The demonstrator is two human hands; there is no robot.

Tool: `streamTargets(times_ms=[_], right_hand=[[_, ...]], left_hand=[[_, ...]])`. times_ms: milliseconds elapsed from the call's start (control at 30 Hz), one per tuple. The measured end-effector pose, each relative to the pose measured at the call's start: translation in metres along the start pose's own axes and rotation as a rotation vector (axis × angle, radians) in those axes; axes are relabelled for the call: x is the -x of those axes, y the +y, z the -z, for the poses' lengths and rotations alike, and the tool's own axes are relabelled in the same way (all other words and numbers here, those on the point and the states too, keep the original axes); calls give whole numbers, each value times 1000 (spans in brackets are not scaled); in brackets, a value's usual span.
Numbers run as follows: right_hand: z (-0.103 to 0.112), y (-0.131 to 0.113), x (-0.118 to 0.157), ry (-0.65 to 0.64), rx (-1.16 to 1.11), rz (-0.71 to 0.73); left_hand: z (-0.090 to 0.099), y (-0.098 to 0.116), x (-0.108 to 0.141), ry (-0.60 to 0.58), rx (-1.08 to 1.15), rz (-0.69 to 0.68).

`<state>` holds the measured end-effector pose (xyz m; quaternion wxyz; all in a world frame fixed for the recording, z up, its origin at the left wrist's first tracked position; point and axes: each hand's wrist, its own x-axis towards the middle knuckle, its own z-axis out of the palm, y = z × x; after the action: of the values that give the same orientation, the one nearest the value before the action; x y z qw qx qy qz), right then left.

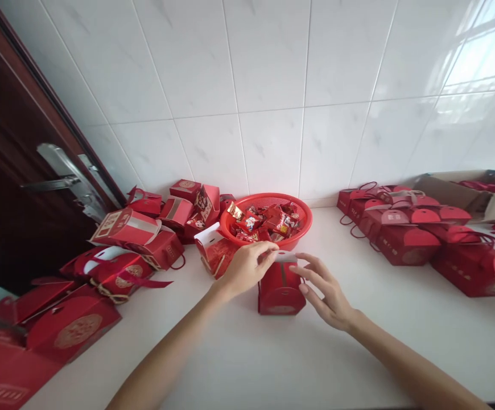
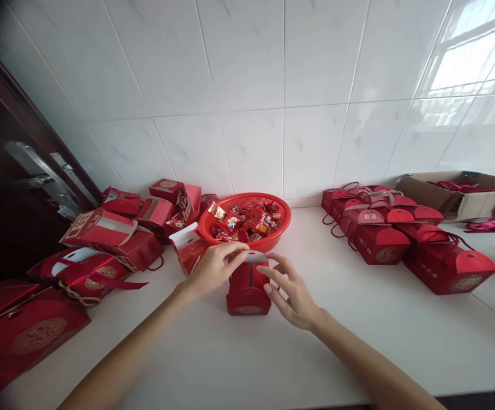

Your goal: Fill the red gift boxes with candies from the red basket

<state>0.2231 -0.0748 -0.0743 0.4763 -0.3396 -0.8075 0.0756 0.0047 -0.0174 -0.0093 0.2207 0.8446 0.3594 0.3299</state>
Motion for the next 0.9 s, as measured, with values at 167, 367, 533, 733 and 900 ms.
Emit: streamTargets(times_ms=[167,367,533,733,900], right_hand=[[-3,-1,-1,-116,82,60],[-8,0,-4,-279,110,2],[-8,-5,-19,-360,101,-74],[-11,-17,-40,-369,133,-135],[-15,-18,-40,-369,132,-164]], left_hand=[[-10,-6,1,19,-101,-52],[-6,-7,2,-90,-107,-48],[3,0,2,-179,-206,10],[8,3,6,-246,-340,52],[11,3,5,-272,-344,72]])
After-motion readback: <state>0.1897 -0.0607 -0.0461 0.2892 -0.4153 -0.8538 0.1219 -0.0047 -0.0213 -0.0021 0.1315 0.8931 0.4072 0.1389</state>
